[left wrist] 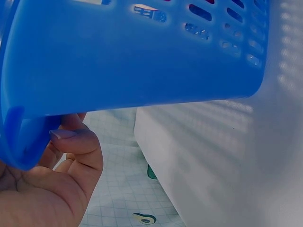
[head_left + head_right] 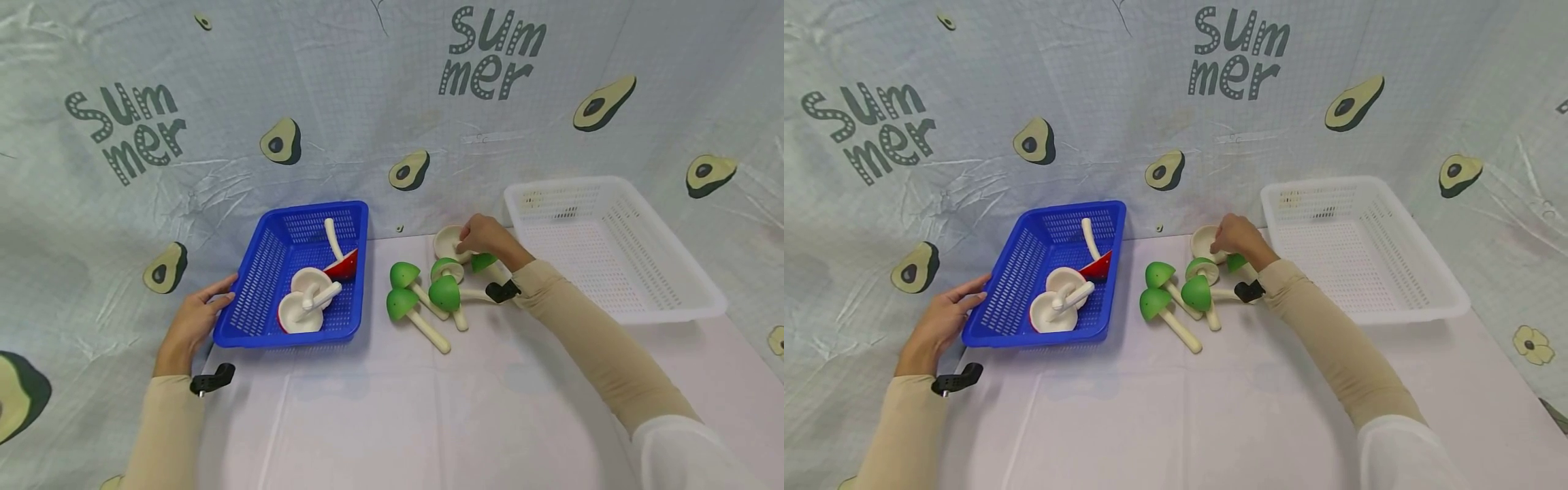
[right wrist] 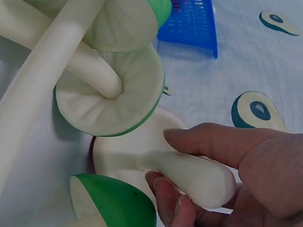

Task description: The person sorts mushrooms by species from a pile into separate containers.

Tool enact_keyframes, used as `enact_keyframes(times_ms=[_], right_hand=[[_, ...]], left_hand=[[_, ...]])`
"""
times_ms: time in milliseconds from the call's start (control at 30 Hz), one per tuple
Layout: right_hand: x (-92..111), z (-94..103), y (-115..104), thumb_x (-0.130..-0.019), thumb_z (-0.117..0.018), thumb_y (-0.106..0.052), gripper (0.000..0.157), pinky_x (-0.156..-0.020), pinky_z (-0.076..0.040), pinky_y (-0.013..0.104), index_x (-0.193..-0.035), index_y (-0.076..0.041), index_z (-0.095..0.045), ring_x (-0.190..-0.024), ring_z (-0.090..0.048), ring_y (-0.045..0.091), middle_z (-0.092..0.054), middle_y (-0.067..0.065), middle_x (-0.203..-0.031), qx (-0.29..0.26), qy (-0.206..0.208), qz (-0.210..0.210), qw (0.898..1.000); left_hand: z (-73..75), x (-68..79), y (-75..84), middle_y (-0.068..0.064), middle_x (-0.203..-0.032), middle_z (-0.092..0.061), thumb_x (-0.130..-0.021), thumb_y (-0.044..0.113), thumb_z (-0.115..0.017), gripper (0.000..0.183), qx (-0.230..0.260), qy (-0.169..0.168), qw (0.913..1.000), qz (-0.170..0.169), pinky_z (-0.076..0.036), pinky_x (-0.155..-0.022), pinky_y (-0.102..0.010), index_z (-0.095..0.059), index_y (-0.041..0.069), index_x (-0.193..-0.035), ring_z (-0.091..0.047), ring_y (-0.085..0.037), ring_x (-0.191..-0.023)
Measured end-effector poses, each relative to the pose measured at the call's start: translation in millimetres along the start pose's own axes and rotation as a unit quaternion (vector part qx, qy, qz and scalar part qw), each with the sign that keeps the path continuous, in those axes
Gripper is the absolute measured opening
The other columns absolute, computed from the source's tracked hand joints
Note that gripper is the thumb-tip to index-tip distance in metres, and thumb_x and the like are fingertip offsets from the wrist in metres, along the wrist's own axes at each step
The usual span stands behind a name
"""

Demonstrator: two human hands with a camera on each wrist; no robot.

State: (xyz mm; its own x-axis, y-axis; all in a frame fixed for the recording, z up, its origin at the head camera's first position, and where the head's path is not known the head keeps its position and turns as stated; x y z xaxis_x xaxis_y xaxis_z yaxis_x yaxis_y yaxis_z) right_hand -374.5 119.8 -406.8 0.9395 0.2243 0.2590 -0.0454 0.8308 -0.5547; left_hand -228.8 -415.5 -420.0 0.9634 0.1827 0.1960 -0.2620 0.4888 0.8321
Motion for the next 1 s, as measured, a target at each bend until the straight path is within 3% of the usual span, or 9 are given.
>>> enact_keyframes(times_ms=[133,233,367,433,533,633,767,900,1000], right_hand=[[3,2.0,1,-0.091,-0.070,-0.023,0.025,-0.064,-0.047,0.029,-0.086,0.001,-0.075,-0.066,-0.056,0.018,-0.070,0.010,-0.079,0.012,-0.020,-0.003,1.000],[3,2.9,6,-0.089,-0.068,-0.020,0.031,-0.058,-0.043,0.028,-0.062,-0.006,-0.067,-0.052,-0.048,0.014,-0.058,0.003,-0.055,-0.021,-0.017,-0.019,0.999],[3,5.4,13,-0.087,-0.068,-0.016,0.037,-0.055,-0.038,0.026,-0.051,-0.013,-0.057,-0.046,-0.038,0.011,-0.046,-0.003,-0.047,-0.073,0.010,-0.036,0.997],[3,7.2,15,-0.087,-0.067,-0.015,0.031,-0.055,-0.039,0.026,-0.057,-0.008,-0.064,-0.047,-0.039,0.011,-0.049,-0.002,-0.048,-0.091,0.025,-0.035,0.995],[2,8.4,17,-0.089,-0.067,-0.014,0.019,-0.062,-0.046,0.027,-0.082,0.000,-0.076,-0.055,-0.056,0.015,-0.066,0.004,-0.061,-0.118,0.040,-0.042,0.991],[1,7.9,18,-0.091,-0.067,-0.016,0.027,-0.074,-0.054,0.028,-0.108,0.003,-0.076,-0.080,-0.072,0.025,-0.077,0.008,-0.081,-0.149,0.049,-0.054,0.986],[-1,6.3,17,-0.089,-0.067,-0.015,0.035,-0.085,-0.057,0.032,-0.120,0.003,-0.072,-0.099,-0.072,0.028,-0.077,0.007,-0.092,-0.210,0.060,-0.062,0.974],[-2,5.3,14,-0.092,-0.067,-0.013,0.037,-0.092,-0.057,0.036,-0.126,0.002,-0.069,-0.092,-0.073,0.019,-0.075,0.007,-0.098,-0.285,0.066,-0.053,0.955],[-3,5.6,11,-0.095,-0.067,-0.011,0.037,-0.091,-0.058,0.032,-0.129,0.003,-0.066,-0.085,-0.072,0.010,-0.075,0.010,-0.103,-0.336,0.072,-0.040,0.938]], left_hand=[[-0.5,0.8,0.8,-0.019,-0.155,-0.034,-0.108,0.028,-0.049,0.055,0.007,-0.001,1.0000,-0.001,-0.051,-0.078,-0.011,-0.033,0.016,-0.159,-0.051,-0.007,-0.108],[-0.9,1.6,1.6,-0.019,-0.155,-0.034,-0.108,0.028,-0.049,0.055,0.008,-0.001,1.0000,0.001,-0.051,-0.078,-0.011,-0.033,0.016,-0.159,-0.051,-0.007,-0.108],[-1.2,2.5,2.5,-0.019,-0.155,-0.034,-0.108,0.029,-0.049,0.055,0.008,-0.001,1.0000,0.001,-0.050,-0.079,-0.011,-0.033,0.016,-0.159,-0.051,-0.009,-0.110],[-1.1,2.8,2.9,-0.019,-0.155,-0.034,-0.108,0.029,-0.049,0.055,0.006,-0.001,1.0000,0.001,-0.050,-0.078,-0.011,-0.033,0.016,-0.159,-0.051,-0.009,-0.110],[-0.5,3.1,3.1,-0.019,-0.155,-0.034,-0.108,0.029,-0.049,0.055,0.006,-0.001,1.0000,0.001,-0.051,-0.079,-0.011,-0.033,0.016,-0.159,-0.051,-0.007,-0.109],[-0.4,3.3,3.3,-0.019,-0.155,-0.034,-0.108,0.029,-0.050,0.055,0.009,-0.002,1.0000,0.002,-0.051,-0.079,-0.011,-0.034,0.016,-0.159,-0.051,-0.006,-0.108],[-0.4,3.5,3.3,-0.020,-0.156,-0.033,-0.108,0.029,-0.049,0.055,0.009,-0.003,0.9999,0.003,-0.051,-0.079,-0.011,-0.033,0.016,-0.159,-0.051,-0.007,-0.110],[-0.4,2.8,3.5,-0.020,-0.157,-0.033,-0.108,0.029,-0.048,0.055,0.008,-0.004,1.0000,0.003,-0.051,-0.080,-0.011,-0.033,0.015,-0.159,-0.051,-0.011,-0.114],[0.0,2.0,3.3,-0.020,-0.157,-0.033,-0.108,0.030,-0.048,0.055,0.005,-0.003,1.0000,0.005,-0.049,-0.080,-0.010,-0.033,0.016,-0.159,-0.050,-0.015,-0.118]])
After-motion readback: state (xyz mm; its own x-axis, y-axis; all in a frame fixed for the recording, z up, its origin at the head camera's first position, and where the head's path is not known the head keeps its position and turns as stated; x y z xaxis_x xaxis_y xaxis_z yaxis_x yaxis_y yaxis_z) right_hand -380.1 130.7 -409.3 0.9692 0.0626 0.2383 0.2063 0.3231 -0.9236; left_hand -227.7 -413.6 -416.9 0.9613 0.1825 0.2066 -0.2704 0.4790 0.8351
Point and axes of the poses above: each hand's wrist, its own x-axis away from the middle knuckle, its own z-axis out of the back of the hand, y = z × x, the point moved 5 cm from there along -x, towards the middle knuckle
